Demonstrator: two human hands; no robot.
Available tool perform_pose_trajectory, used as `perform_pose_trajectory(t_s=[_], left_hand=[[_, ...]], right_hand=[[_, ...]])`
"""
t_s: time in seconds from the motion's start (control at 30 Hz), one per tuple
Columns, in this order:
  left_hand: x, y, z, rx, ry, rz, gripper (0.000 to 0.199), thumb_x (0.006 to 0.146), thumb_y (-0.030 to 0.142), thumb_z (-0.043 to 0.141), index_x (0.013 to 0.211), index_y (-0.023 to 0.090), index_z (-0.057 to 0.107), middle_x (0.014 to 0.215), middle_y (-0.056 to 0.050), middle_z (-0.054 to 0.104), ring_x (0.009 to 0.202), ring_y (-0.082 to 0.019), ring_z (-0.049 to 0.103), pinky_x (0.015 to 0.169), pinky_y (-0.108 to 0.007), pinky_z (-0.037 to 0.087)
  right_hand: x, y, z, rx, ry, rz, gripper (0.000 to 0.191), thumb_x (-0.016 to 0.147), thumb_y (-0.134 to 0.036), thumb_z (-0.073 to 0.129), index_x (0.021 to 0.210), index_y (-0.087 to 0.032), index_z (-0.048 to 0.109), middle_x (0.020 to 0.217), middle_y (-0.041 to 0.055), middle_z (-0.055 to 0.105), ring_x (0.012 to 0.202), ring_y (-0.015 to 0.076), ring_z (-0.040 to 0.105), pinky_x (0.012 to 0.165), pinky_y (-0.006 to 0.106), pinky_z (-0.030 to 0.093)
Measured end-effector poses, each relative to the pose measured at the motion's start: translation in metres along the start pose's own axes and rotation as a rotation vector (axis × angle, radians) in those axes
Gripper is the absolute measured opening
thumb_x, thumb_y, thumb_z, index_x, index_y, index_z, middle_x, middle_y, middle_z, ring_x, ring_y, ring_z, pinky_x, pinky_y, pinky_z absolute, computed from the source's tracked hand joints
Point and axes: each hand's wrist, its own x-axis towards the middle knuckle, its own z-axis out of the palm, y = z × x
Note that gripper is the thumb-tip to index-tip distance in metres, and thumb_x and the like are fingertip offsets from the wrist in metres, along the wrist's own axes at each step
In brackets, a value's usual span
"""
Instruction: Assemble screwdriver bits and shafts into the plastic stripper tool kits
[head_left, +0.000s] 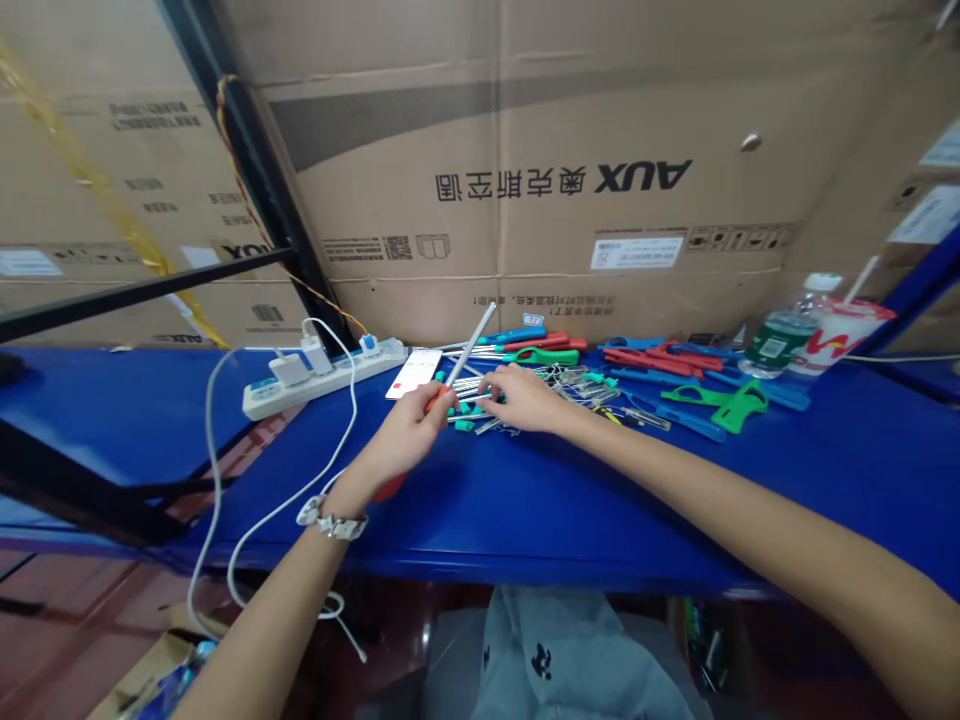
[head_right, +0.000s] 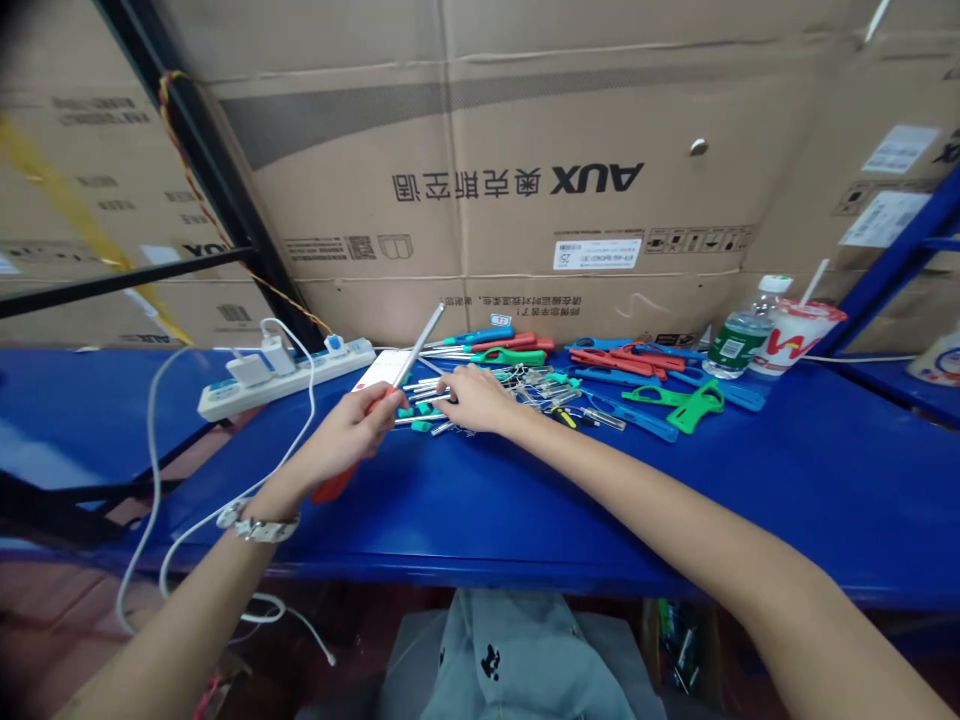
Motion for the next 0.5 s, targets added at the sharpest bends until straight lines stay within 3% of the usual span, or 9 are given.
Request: perform_pose_trajectory(t_s=[0.13,0.3,0.5], left_hand=[[-0.001,-0.006,0.004,0.169,0.055,0.075,0.029,0.098,0.041,0.044,0.078,0.020,0.046,0.062,0.004,0.043,0.049,-0.010,0.036,0.046,-0.022,0.028],[0.007,-0.008,0.005,0.247,0.032,0.122,0.028,0.097,0.039,0.041,0.080,0.019,0.051,0.063,0.004,0.043,0.053,-0.012,0.036,0.051,-0.025,0.030],[0.012,-0.011,0.002,0.290,0.068,0.151,0.027,0.096,0.038,0.043,0.075,0.020,0.047,0.065,0.002,0.046,0.056,-0.014,0.041,0.053,-0.027,0.032]], right_hand=[[0.016,-0.001,0.013,-0.060,-0.038,0.008,0.011,0.092,-0.030,0.068,0.093,-0.020,0.071,0.091,0.0070,0.069,0.098,0.0264,0.057,0.082,0.036,0.034],[0.005,0.012,0.015,-0.051,0.063,-0.059,0.016,0.094,-0.033,0.066,0.087,-0.019,0.070,0.095,0.0062,0.067,0.097,0.0249,0.053,0.084,0.036,0.030],[0.002,0.016,0.015,0.003,0.041,-0.080,0.020,0.094,-0.039,0.065,0.091,-0.020,0.070,0.097,0.0053,0.065,0.098,0.0242,0.052,0.087,0.038,0.029]])
